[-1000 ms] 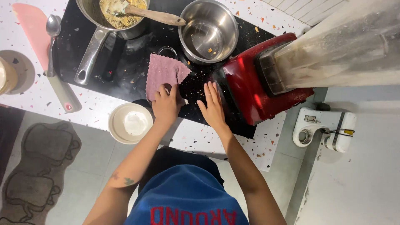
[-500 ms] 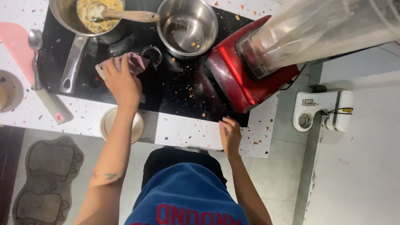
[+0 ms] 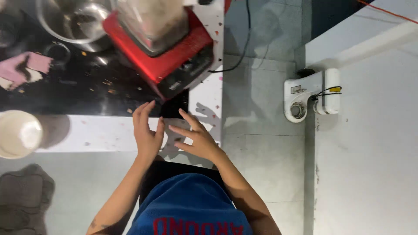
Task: Preparing and blending crushed crackers in a blender.
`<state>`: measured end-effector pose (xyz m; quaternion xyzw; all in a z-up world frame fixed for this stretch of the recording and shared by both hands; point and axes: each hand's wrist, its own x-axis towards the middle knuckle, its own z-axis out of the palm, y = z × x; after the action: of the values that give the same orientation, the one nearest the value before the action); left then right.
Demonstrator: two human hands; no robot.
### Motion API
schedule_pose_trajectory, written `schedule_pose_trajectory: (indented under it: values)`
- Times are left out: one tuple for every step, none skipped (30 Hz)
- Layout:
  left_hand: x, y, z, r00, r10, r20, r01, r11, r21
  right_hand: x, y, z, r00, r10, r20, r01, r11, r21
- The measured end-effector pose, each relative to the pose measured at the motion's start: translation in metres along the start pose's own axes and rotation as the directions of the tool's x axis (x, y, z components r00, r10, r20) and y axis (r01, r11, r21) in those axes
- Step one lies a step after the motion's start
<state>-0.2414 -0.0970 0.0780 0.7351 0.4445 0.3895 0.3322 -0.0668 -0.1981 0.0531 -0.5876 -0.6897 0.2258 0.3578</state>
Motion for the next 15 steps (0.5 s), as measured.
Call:
schedule_pose_trajectory:
  values:
    - [-0.018, 0.013, 0.024, 0.999, 0.011, -0.046, -0.01, 1.0, 0.027, -0.028, 0.011, -0.023, 0.999, 0.002, 0.051, -0.006, 0.998, 0.068]
    - [-0.035, 0.025, 0.048, 0.998, -0.004, -0.064, 0.006, 1.0, 0.026, -0.062, 0.031, -0.045, 0.997, -0.007, 0.072, 0.003, 0.998, 0.067]
    - [-0.046, 0.036, 0.07, 0.996, -0.022, -0.081, 0.024, 0.999, 0.021, -0.088, 0.052, -0.067, 0.989, 0.093, 0.113, -0.107, 0.987, 0.122]
    - [-0.054, 0.047, 0.091, 0.994, -0.041, -0.097, 0.043, 0.999, 0.016, -0.112, 0.072, -0.09, 0.969, 0.191, 0.16, -0.217, 0.961, 0.17]
    - [-0.07, 0.056, 0.115, 0.994, -0.049, -0.098, 0.052, 0.998, 0.024, -0.137, 0.085, -0.109, 0.967, 0.189, 0.169, -0.219, 0.959, 0.179]
    - [-0.083, 0.065, 0.137, 0.992, -0.086, -0.088, 0.089, 0.996, 0.031, -0.16, 0.098, -0.128, 0.971, 0.196, 0.14, -0.223, 0.952, 0.21]
    - [-0.087, 0.07, 0.158, 0.99, -0.11, -0.085, 0.114, 0.993, 0.035, -0.172, 0.114, -0.146, 0.975, 0.196, 0.102, -0.215, 0.948, 0.237]
    - [-0.087, 0.083, 0.172, 0.99, -0.106, -0.093, 0.11, 0.993, 0.041, -0.178, 0.124, -0.16, 0.977, 0.186, 0.101, -0.205, 0.949, 0.241]
    - [-0.091, 0.095, 0.186, 0.993, -0.101, -0.052, 0.105, 0.992, 0.071, -0.184, 0.135, -0.174, 0.965, 0.237, 0.11, -0.257, 0.937, 0.235]
    - [-0.093, 0.106, 0.197, 0.995, -0.098, -0.011, 0.099, 0.99, 0.1, -0.187, 0.145, -0.186, 0.951, 0.287, 0.119, -0.307, 0.924, 0.228]
    - [-0.093, 0.111, 0.204, 0.994, -0.106, -0.029, 0.109, 0.988, 0.111, -0.181, 0.156, -0.193, 0.953, 0.27, 0.133, -0.296, 0.926, 0.235]
    - [-0.091, 0.115, 0.209, 0.989, -0.145, -0.018, 0.146, 0.978, 0.148, -0.172, 0.167, -0.198, 0.96, 0.242, 0.141, -0.271, 0.931, 0.246]
    - [-0.084, 0.117, 0.216, 0.984, -0.18, -0.013, 0.179, 0.967, 0.18, -0.157, 0.18, -0.204, 0.967, 0.208, 0.145, -0.24, 0.937, 0.253]
    - [-0.081, 0.113, 0.221, 0.983, -0.181, -0.038, 0.185, 0.965, 0.186, -0.139, 0.191, -0.21, 0.97, 0.186, 0.156, -0.222, 0.941, 0.256]
    - [-0.083, 0.109, 0.228, 0.976, -0.21, -0.059, 0.217, 0.958, 0.186, -0.125, 0.199, -0.217, 0.971, 0.154, 0.18, -0.193, 0.954, 0.228]
